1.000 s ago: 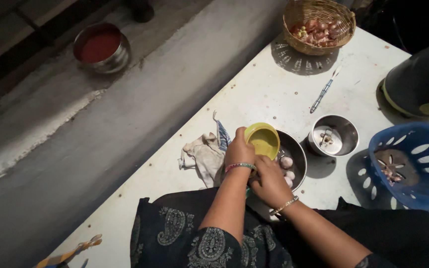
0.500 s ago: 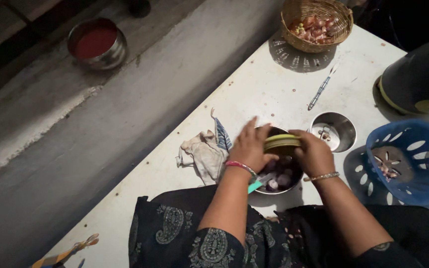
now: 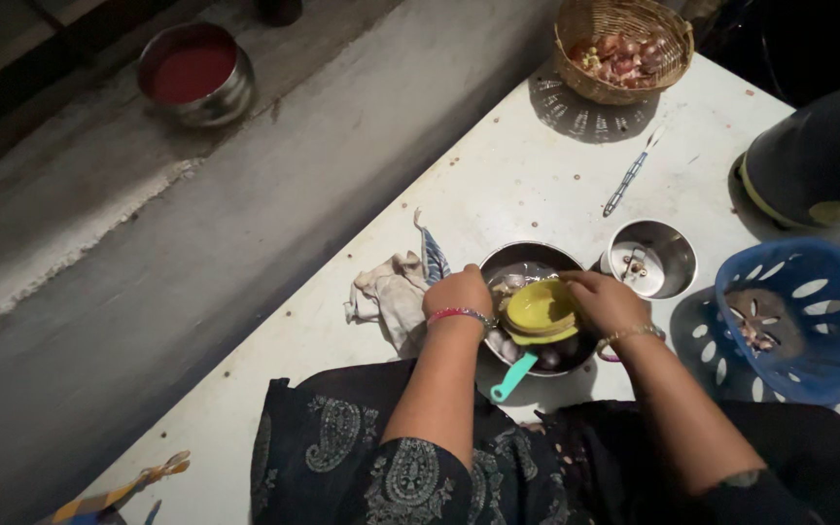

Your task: The person sits on the floor peeling small shallots with a knife over a woven basket, dropping skins in the basket and peeled shallots into a metal bowl. They then transfer the peeled shallots into a small blender jar, pour water from a steel mug over them, and wipe a yellow lid with a cloth.

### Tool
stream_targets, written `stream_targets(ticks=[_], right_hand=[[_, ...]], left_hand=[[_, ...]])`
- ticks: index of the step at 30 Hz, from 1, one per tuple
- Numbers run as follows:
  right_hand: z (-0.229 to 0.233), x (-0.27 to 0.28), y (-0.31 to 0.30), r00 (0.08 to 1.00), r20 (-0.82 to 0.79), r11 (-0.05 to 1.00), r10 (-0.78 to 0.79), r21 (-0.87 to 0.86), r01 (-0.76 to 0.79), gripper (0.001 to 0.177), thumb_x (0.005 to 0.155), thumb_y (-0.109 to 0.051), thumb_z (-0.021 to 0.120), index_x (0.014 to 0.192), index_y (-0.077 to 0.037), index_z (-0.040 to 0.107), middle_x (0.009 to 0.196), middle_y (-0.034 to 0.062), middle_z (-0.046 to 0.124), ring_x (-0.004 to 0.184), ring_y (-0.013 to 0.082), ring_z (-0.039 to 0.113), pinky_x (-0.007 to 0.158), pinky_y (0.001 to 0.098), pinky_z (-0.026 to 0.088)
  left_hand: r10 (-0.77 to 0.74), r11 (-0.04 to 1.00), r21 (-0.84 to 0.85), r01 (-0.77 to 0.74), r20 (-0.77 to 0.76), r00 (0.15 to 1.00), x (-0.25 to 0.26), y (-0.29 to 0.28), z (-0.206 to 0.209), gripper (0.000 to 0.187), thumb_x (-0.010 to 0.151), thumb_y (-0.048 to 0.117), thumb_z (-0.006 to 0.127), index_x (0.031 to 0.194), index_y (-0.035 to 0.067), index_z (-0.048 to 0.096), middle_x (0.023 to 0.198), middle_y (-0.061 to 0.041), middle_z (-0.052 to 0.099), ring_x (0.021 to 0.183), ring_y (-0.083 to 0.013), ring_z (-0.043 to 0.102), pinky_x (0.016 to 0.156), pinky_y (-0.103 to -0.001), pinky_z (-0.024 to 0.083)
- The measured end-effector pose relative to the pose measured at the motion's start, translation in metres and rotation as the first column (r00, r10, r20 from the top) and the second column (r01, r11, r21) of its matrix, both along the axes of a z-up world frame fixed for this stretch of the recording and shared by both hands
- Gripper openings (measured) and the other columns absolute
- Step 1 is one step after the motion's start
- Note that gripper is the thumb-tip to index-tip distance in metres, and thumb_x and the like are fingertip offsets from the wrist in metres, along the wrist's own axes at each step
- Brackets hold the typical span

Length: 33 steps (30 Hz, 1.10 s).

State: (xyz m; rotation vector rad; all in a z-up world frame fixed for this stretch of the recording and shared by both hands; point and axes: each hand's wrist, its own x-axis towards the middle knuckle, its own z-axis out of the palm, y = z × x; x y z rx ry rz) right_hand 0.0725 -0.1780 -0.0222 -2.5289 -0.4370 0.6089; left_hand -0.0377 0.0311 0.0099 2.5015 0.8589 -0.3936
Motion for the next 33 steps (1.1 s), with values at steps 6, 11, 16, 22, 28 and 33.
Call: stream_targets(ticks=[6,11,16,22,28,33], right_hand=[[-0.032,0.024,0.008,0.999,-0.002,0.992,0.033,-0.125,-0.033,0.042,0.093,-0.037,0.052,0.122,-0.018,0.076,0.116,0.0129,0.075,0.104,0.0332,0.070,0.092,0.0412,0.053],[-0.004,0.004,0.022,0.991,-0.129,0.995,-0.028,0.093,0.041,0.040,0.092,-0.037,0.057,0.121,-0.014,0.071,0.103,0.0111,0.080,0.096,0.0297,0.077,0.088,0.0393,0.056],[0.027,-0.024,0.023,0.847,0.471,0.967,0.246,-0.182,-0.179,0.047,0.088,-0.033,0.067,0.135,-0.028,0.064,0.082,0.0113,0.073,0.071,0.0333,0.071,0.061,0.0465,0.054],[0.027,-0.021,0.011,0.643,0.755,0.983,0.127,-0.007,-0.186,0.049,0.093,-0.031,0.071,0.140,-0.025,0.060,0.073,0.0098,0.068,0.061,0.0323,0.066,0.058,0.0450,0.051],[0.030,-0.020,0.004,0.741,0.671,0.984,0.027,0.114,-0.139,0.041,0.096,-0.035,0.068,0.136,-0.027,0.067,0.091,0.0095,0.076,0.072,0.0307,0.071,0.063,0.0422,0.055],[0.037,-0.022,0.020,0.886,0.449,0.974,0.114,0.126,-0.190,0.035,0.092,-0.041,0.068,0.127,-0.034,0.072,0.092,0.0068,0.077,0.076,0.0265,0.075,0.068,0.0386,0.058]], left_hand=[[-0.053,0.997,0.061,0.049,0.060,0.997,-0.002,-0.005,0.003,0.029,0.099,0.015,0.047,0.118,0.007,0.068,0.108,-0.019,0.074,0.103,-0.0360,0.072,0.087,-0.048,0.057],[-0.088,0.995,0.051,0.085,0.065,0.994,-0.002,-0.004,0.006,0.029,0.095,0.016,0.050,0.119,0.008,0.064,0.104,-0.020,0.074,0.100,-0.0366,0.071,0.083,-0.050,0.056],[-0.075,0.997,0.034,0.073,0.050,0.996,-0.003,0.000,0.002,0.028,0.096,0.014,0.049,0.117,0.009,0.066,0.106,-0.019,0.074,0.102,-0.0359,0.071,0.084,-0.049,0.057],[-0.067,0.997,0.043,0.065,0.043,0.997,-0.001,0.005,-0.006,0.028,0.096,0.013,0.049,0.118,0.010,0.066,0.108,-0.017,0.074,0.103,-0.0352,0.071,0.084,-0.049,0.057],[-0.055,0.998,0.031,0.055,0.007,0.998,0.003,0.008,-0.004,0.028,0.096,0.017,0.052,0.116,0.012,0.070,0.112,-0.017,0.073,0.107,-0.0340,0.071,0.087,-0.047,0.057],[-0.073,0.997,0.005,0.073,-0.006,0.997,0.006,0.012,-0.002,0.028,0.096,0.024,0.056,0.116,0.013,0.072,0.113,-0.017,0.073,0.108,-0.0342,0.070,0.089,-0.046,0.056]])
